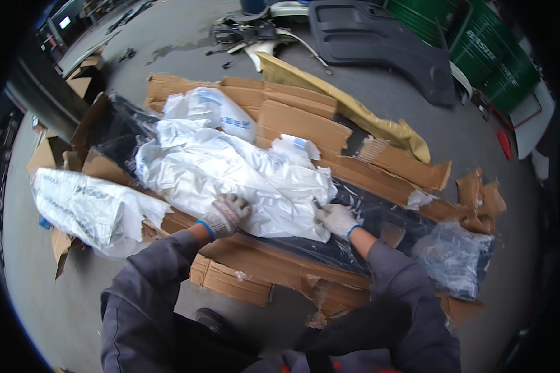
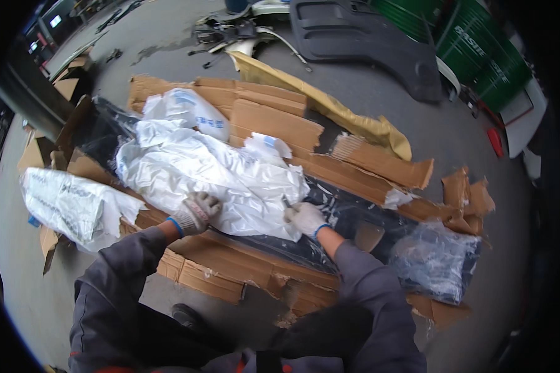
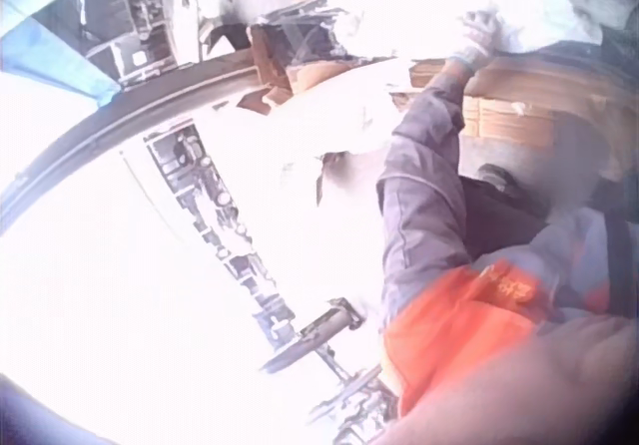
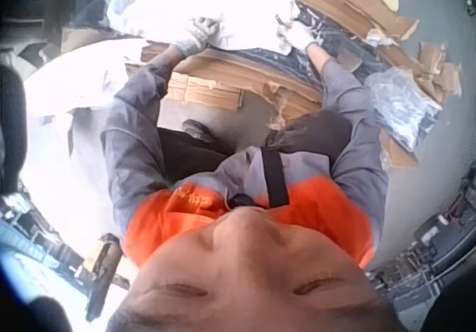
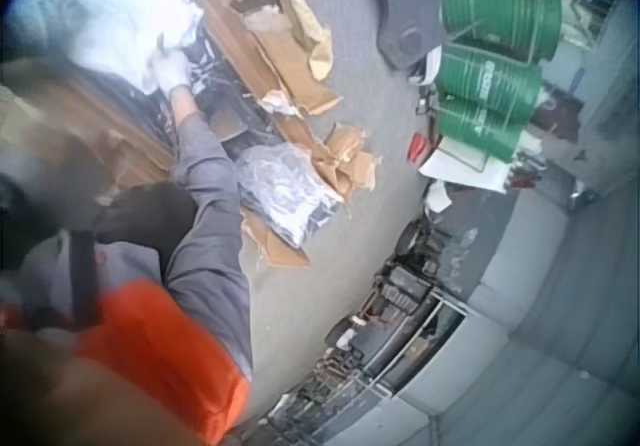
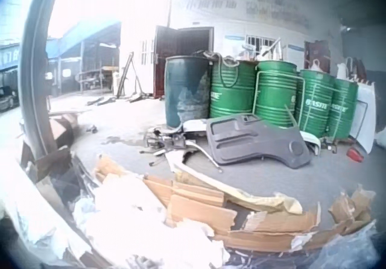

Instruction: The person walks to a long cardboard box on the floor of a workshop and uses a small knife to cut tape and open the box. They remove cardboard and plastic wrapping to reveal a long white-wrapped item, then continue removing packaging layers.

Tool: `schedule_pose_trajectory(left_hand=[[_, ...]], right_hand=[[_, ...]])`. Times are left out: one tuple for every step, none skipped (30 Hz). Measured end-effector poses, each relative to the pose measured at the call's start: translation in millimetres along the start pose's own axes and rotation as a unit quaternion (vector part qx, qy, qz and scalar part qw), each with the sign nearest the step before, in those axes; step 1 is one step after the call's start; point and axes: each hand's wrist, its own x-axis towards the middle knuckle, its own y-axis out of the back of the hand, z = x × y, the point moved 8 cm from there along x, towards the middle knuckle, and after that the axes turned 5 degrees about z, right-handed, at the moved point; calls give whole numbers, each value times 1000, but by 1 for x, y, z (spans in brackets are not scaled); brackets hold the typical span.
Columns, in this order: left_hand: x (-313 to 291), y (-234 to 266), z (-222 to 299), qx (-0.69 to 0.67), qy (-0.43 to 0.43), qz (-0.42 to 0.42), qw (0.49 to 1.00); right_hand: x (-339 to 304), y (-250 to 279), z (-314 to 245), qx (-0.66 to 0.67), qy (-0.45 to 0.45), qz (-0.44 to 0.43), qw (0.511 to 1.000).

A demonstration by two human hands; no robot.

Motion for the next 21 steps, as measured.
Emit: schedule_pose_trajectory(left_hand=[[4,4,5,5,-7,5,1000],[-4,7,3,16,1,-3,1000],[8,11,7,14,-22,-2,1000],[-7,5,-1,15,-28,-22,999],[1,9,0,10,-27,-23,999],[-1,9,-1,5,-20,-32,999],[4,10,1,-4,-20,-33,999],[17,20,5,11,-23,-31,999],[16,28,4,26,-16,-43,999],[12,37,1,41,-9,-56,998],[12,61,-12,41,24,25,999],[16,90,-27,45,69,69,994],[15,116,-47,-34,95,111,989],[18,143,-58,-64,139,68,986],[10,152,-75,-94,186,101,973],[-1,159,-93,-137,220,167,951],[-28,164,-129,-192,277,252,907],[-58,169,-160,-355,327,366,796],[-79,186,-184,-373,348,476,716],[-94,174,-216,-480,429,472,602],[-126,169,-263,-496,422,510,562]], right_hand=[[6,10,1,53,9,0,999],[2,16,-18,31,-3,12,999],[15,34,3,-21,17,70,997],[1,34,-27,21,-17,95,995],[8,52,-2,-63,-62,113,990],[10,55,10,-137,-72,139,978],[8,50,31,-105,-98,107,984],[13,44,79,-41,-153,70,985],[6,19,77,120,-170,26,978],[-4,0,64,278,-185,-20,943],[-3,26,22,78,56,26,995],[-22,47,-30,-130,287,72,946],[-35,79,-63,-121,301,167,931],[-48,120,-90,-112,305,267,907],[-43,151,-105,211,281,206,913],[-44,170,-127,369,265,158,877],[-45,186,-155,525,246,109,807],[-52,192,-189,539,257,97,796],[-57,206,-215,407,333,129,841],[-57,216,-237,262,398,159,865],[-39,206,-258,261,348,114,893]])
